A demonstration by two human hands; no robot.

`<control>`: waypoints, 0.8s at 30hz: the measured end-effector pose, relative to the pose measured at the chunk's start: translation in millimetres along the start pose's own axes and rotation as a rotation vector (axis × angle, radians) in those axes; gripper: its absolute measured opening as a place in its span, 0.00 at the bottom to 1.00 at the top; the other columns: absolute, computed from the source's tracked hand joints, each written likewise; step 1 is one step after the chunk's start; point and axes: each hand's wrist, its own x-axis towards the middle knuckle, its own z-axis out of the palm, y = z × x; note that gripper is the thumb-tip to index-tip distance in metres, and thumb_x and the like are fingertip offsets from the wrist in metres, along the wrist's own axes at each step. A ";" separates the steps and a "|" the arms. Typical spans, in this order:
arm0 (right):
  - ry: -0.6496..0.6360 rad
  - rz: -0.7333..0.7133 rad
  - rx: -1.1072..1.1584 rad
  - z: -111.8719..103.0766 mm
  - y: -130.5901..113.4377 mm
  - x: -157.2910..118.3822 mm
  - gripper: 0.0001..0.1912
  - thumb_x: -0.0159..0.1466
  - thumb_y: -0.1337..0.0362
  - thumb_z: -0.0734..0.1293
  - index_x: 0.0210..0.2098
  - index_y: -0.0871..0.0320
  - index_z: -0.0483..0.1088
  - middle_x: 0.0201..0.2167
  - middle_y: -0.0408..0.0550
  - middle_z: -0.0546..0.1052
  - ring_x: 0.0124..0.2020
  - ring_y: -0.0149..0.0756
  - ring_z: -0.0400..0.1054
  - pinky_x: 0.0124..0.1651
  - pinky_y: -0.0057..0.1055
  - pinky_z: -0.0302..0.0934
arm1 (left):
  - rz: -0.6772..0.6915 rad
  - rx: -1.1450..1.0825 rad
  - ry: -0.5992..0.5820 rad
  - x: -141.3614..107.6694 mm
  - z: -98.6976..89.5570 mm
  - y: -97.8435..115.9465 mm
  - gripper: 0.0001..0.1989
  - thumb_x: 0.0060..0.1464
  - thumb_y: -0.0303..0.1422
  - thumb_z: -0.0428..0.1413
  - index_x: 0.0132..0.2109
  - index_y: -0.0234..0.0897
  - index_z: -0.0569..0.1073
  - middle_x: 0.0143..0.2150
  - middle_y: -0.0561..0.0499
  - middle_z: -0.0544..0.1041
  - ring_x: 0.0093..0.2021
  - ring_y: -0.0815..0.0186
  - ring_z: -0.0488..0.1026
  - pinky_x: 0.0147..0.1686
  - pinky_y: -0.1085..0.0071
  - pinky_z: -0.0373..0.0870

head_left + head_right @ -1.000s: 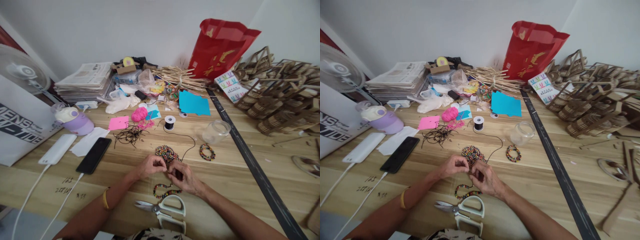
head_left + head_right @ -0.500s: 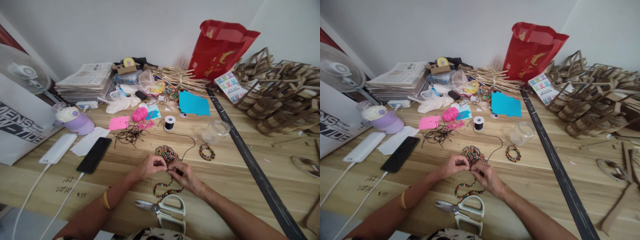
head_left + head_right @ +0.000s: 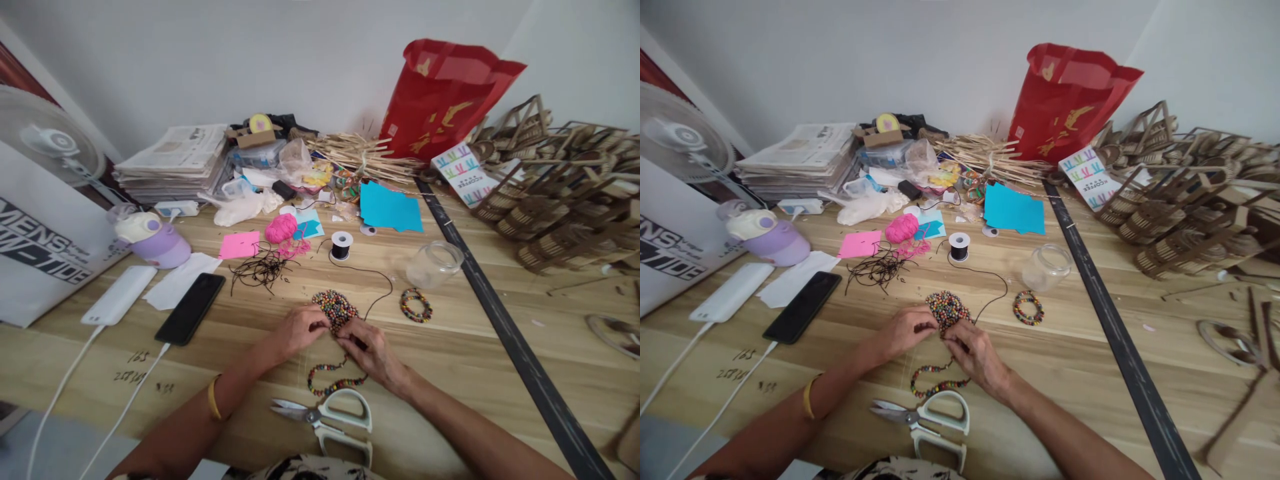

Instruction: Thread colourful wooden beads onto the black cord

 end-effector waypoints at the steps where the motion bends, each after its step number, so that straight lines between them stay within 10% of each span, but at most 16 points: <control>1: -0.006 -0.005 -0.006 -0.7 -1.9 0.6 0.09 0.67 0.66 0.60 0.31 0.58 0.68 0.28 0.47 0.71 0.30 0.33 0.66 0.33 0.28 0.61 | 0.013 0.021 -0.006 -0.3 0.5 -0.4 0.07 0.52 0.22 0.55 0.33 0.34 0.77 0.33 0.50 0.76 0.33 0.67 0.70 0.36 0.73 0.64; 18: -0.018 0.010 -0.014 -0.3 -2.2 1.0 0.09 0.67 0.67 0.59 0.30 0.58 0.66 0.27 0.46 0.69 0.28 0.33 0.63 0.31 0.27 0.59 | 0.132 0.124 -0.063 -1.6 3.9 6.3 0.09 0.60 0.26 0.50 0.36 0.34 0.74 0.36 0.48 0.73 0.39 0.65 0.69 0.41 0.71 0.64; 24: 0.030 0.014 0.000 -1.1 -4.1 2.2 0.09 0.68 0.65 0.59 0.31 0.58 0.66 0.26 0.46 0.69 0.27 0.33 0.64 0.31 0.27 0.59 | -0.012 -0.081 -0.004 0.2 5.2 2.9 0.06 0.53 0.25 0.55 0.33 0.34 0.76 0.32 0.49 0.76 0.33 0.67 0.70 0.35 0.73 0.66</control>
